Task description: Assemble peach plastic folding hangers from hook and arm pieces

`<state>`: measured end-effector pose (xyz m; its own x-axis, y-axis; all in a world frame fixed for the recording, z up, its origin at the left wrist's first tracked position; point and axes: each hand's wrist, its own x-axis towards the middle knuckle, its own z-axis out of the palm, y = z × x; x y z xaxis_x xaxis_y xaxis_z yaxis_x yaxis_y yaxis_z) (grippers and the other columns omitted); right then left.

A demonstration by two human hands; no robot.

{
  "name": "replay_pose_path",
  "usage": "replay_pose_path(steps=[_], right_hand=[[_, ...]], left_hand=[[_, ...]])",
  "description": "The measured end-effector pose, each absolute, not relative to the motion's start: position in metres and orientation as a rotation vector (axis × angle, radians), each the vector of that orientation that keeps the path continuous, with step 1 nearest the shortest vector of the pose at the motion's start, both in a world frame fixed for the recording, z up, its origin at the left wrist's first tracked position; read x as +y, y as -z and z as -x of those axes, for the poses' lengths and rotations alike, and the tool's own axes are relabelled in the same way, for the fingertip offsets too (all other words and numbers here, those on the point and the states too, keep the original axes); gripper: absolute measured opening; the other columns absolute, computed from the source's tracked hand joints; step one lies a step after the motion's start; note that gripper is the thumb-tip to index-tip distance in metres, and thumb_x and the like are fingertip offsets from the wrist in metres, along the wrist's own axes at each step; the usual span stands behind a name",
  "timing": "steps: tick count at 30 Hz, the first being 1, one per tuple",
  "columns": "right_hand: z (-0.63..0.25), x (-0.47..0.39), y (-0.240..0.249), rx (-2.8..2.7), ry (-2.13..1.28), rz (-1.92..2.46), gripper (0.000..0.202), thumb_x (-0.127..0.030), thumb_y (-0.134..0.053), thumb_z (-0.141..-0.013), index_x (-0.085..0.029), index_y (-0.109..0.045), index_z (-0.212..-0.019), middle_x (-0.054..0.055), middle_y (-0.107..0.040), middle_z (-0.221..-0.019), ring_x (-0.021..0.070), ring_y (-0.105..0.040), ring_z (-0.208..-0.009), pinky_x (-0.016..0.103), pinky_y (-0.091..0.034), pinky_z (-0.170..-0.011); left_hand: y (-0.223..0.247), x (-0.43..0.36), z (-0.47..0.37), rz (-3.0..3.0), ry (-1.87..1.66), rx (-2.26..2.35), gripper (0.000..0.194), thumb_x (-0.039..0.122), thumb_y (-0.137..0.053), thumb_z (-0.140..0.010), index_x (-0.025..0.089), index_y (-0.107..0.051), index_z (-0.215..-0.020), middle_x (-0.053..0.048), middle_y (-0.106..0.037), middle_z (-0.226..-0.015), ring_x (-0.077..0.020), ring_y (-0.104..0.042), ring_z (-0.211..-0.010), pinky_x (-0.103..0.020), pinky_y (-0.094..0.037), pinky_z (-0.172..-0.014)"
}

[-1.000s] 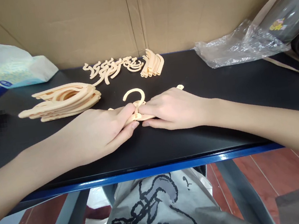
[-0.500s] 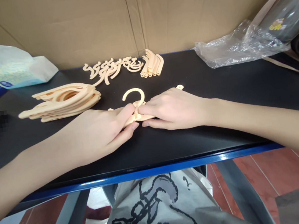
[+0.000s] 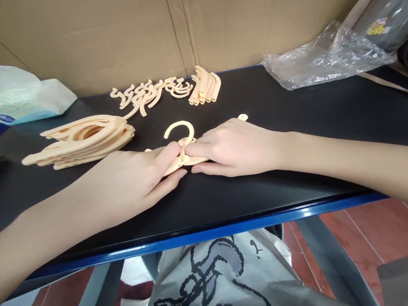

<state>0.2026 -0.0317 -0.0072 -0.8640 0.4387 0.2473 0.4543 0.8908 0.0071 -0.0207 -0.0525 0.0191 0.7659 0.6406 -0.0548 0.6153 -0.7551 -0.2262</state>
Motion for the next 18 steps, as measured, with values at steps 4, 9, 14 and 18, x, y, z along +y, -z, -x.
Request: replay_pose_path(steps=[4, 9, 14, 18], right_hand=[[-0.2024, -0.0316, 0.0065, -2.829, 0.067, 0.689, 0.023, -0.030, -0.042, -0.103, -0.019, -0.054, -0.086, 0.002, -0.063, -0.077, 0.0129, -0.053, -0.063, 0.025, -0.032, -0.057], [-0.2027, -0.0311, 0.0070, -2.819, 0.054, 0.669, 0.024, -0.031, -0.042, -0.102, -0.019, -0.054, -0.085, 0.002, -0.062, -0.076, 0.0131, -0.053, -0.063, 0.026, -0.032, -0.057], [-0.2029, -0.0313, 0.0070, -2.819, 0.065, 0.677, 0.025, -0.032, -0.042, -0.103, -0.019, -0.054, -0.085, 0.002, -0.062, -0.076, 0.0129, -0.052, -0.063, 0.025, -0.032, -0.057], [-0.2024, -0.0315, 0.0071, -2.822, 0.065, 0.682, 0.025, -0.031, -0.042, -0.103, -0.019, -0.054, -0.085, 0.002, -0.062, -0.076, 0.0125, -0.052, -0.063, 0.025, -0.033, -0.057]], left_hand=[[-0.0218, -0.0542, 0.0197, 2.756, -0.197, -1.014, 0.025, 0.029, -0.043, -0.100, 0.014, -0.051, -0.119, -0.001, -0.063, -0.064, -0.0227, -0.063, -0.051, -0.029, -0.027, -0.045], [-0.0240, -0.0554, 0.0171, 2.755, -0.211, -1.033, 0.024, 0.030, -0.043, -0.101, 0.015, -0.051, -0.118, -0.001, -0.063, -0.062, -0.0225, -0.062, -0.050, -0.029, -0.027, -0.044], [-0.0224, -0.0543, 0.0175, 2.744, -0.212, -1.022, 0.023, 0.028, -0.045, -0.100, 0.015, -0.050, -0.118, -0.002, -0.065, -0.067, -0.0220, -0.064, -0.053, -0.028, -0.029, -0.045], [-0.0205, -0.0534, 0.0193, 2.733, -0.197, -1.006, 0.023, 0.028, -0.044, -0.101, 0.015, -0.049, -0.120, 0.000, -0.063, -0.064, -0.0208, -0.063, -0.051, -0.028, -0.027, -0.045]])
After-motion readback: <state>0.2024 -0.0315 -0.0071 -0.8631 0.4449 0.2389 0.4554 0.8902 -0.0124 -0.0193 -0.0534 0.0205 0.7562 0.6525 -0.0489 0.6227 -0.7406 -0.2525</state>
